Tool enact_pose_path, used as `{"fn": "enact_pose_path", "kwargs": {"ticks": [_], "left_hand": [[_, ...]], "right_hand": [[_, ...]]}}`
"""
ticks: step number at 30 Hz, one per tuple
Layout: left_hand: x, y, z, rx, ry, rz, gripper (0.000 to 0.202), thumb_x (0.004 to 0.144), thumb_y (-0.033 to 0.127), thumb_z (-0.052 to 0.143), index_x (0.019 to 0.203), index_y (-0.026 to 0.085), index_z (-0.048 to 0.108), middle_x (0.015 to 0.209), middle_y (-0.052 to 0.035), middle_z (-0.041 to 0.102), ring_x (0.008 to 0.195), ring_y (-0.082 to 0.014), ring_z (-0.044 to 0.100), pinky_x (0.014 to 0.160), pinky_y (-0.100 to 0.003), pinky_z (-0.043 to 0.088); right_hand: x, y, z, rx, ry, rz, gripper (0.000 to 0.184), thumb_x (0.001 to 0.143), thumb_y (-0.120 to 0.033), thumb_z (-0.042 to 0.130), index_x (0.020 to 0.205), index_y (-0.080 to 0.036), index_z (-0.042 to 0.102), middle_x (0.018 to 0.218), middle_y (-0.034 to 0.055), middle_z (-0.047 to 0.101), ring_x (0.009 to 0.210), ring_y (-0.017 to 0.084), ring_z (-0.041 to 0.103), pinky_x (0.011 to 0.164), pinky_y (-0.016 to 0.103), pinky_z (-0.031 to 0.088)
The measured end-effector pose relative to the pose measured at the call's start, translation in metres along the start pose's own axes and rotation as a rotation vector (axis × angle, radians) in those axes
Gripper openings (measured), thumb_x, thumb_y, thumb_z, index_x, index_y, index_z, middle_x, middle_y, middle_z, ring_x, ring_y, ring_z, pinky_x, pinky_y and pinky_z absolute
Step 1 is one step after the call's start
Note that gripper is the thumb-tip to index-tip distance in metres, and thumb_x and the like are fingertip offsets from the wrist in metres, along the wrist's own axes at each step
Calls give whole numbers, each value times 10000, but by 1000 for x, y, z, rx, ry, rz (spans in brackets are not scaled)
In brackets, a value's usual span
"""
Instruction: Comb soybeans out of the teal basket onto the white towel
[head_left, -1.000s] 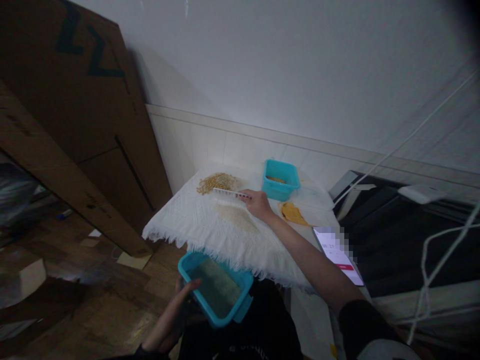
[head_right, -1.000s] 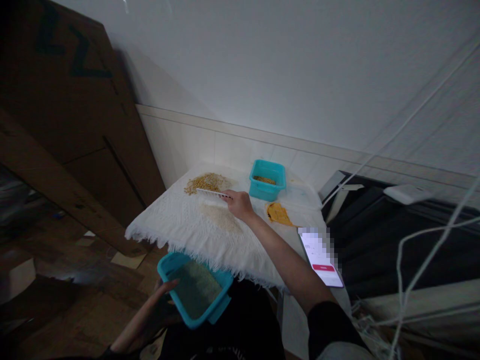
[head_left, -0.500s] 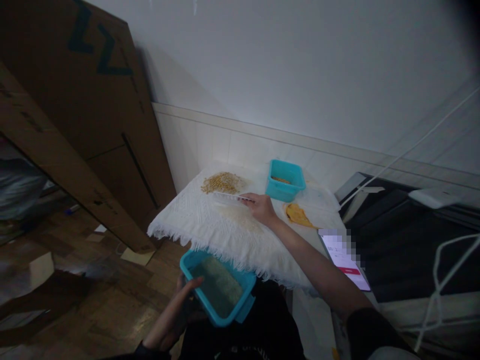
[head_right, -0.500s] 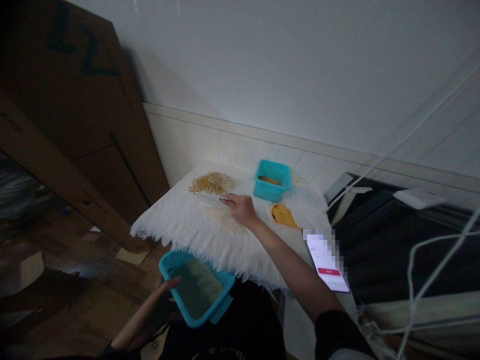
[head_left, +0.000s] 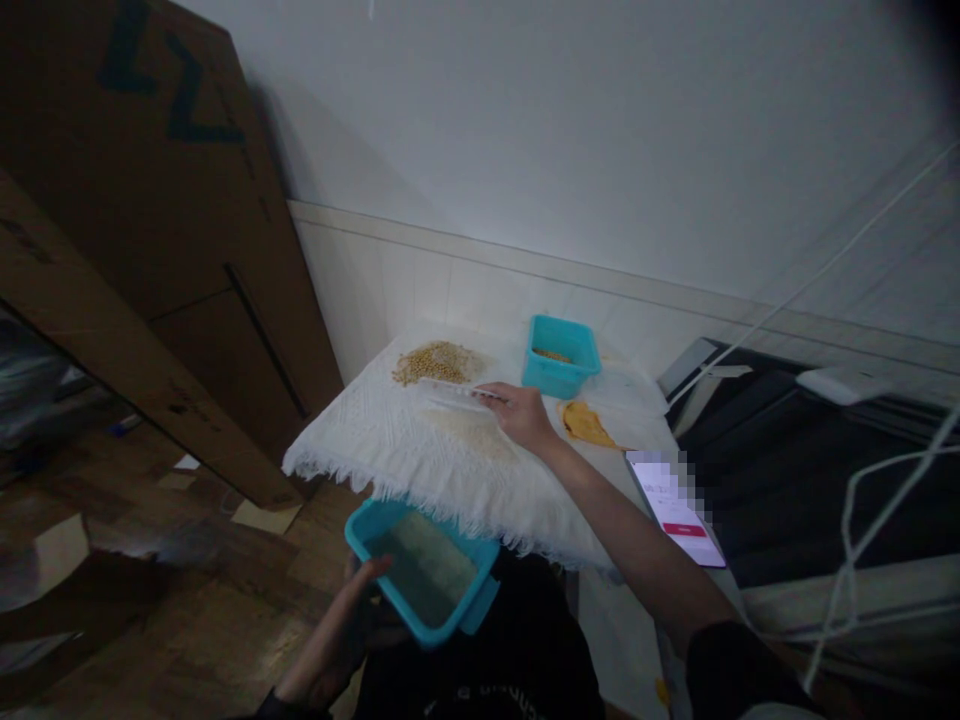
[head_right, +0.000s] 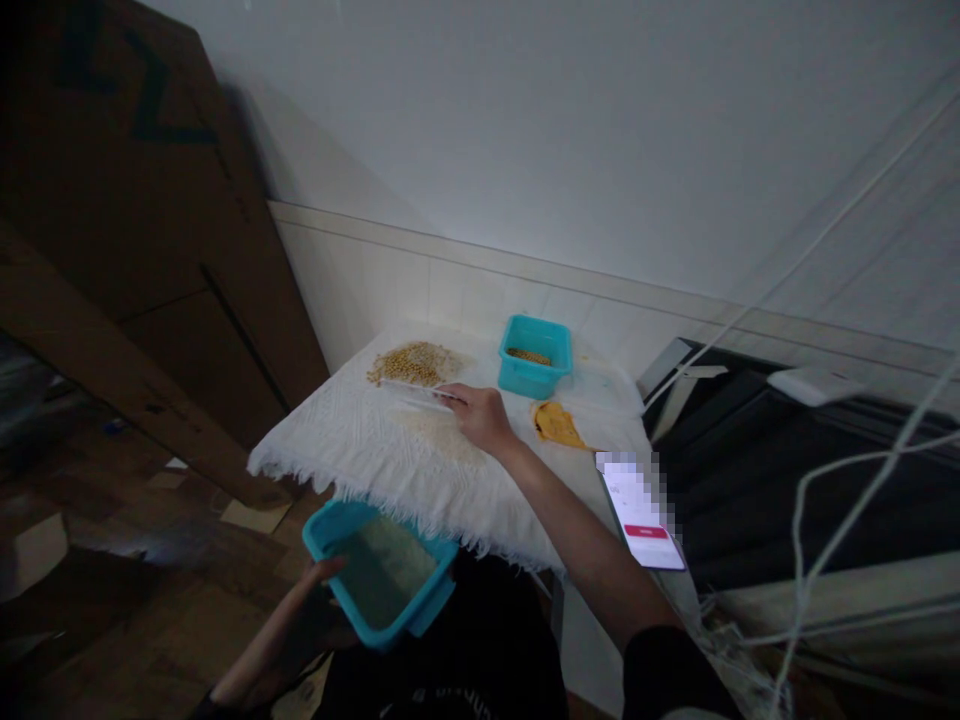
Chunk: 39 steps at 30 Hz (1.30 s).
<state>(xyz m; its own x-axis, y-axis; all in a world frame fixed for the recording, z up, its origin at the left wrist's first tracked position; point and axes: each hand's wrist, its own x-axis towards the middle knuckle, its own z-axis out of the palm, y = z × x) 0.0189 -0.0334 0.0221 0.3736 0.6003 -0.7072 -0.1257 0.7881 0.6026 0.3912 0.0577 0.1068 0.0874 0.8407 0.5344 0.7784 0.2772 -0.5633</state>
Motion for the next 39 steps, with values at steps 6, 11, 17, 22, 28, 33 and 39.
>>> {"fn": "enact_pose_path", "kwargs": {"ticks": [6, 11, 17, 22, 28, 33, 39], "left_hand": [[8, -4, 7, 54, 73, -13, 1022, 867, 549, 980, 1698, 418, 400, 1501, -162, 757, 1196, -426, 864, 984, -591, 717], [8, -15, 20, 31, 32, 42, 1008, 900, 562, 926, 1740, 413, 389, 1592, -192, 727, 1310, -463, 824, 1028, -630, 699], [4, -21, 21, 40, -38, 76, 992, 940, 572, 920, 1753, 406, 376, 1696, -203, 660, 1481, -475, 735, 1059, -612, 705], [2, -18, 19, 32, -23, 79, 964, 908, 583, 950, 1704, 376, 447, 1690, -194, 674, 1504, -476, 721, 1071, -632, 710], [-1, -17, 21, 33, -51, 85, 956, 949, 570, 921, 1738, 365, 421, 1700, -180, 668, 1513, -491, 707, 1117, -666, 697], [-6, -15, 23, 52, -46, 82, 929, 991, 550, 879, 1765, 363, 401, 1726, -187, 652, 1514, -477, 713, 1090, -633, 715], [-5, -15, 20, 19, -50, 64, 927, 975, 534, 905, 1753, 354, 435, 1701, -179, 691, 1477, -466, 748, 1074, -615, 721]], "right_hand": [[-42, 18, -38, -280, 143, 146, 262, 1061, -201, 742, 1199, -250, 959, 1039, 83, 958, 895, 298, 917, 798, 329, 678], [-61, 4, -23, -379, 14, 88, 322, 1064, -135, 732, 1262, -264, 951, 1059, 73, 961, 886, 265, 921, 787, 289, 649], [-77, -18, -11, -351, -62, -29, 368, 1055, -108, 718, 1306, -261, 940, 1027, 64, 960, 851, 241, 916, 753, 264, 640], [-62, -23, -34, -215, 45, 36, 297, 1057, -176, 729, 1238, -261, 949, 1067, 75, 960, 889, 265, 911, 803, 305, 673], [-38, -27, -53, 108, 69, 212, 250, 922, -348, 897, 1126, -212, 949, 1005, 83, 941, 828, 284, 855, 741, 339, 661], [-30, -19, -35, 274, -106, 367, 183, 837, -312, 909, 973, -191, 924, 859, 62, 906, 733, 250, 810, 647, 299, 589], [-19, 5, -39, 286, -27, 423, 210, 790, -357, 953, 910, -195, 891, 821, 68, 895, 711, 249, 806, 622, 291, 573]]}}
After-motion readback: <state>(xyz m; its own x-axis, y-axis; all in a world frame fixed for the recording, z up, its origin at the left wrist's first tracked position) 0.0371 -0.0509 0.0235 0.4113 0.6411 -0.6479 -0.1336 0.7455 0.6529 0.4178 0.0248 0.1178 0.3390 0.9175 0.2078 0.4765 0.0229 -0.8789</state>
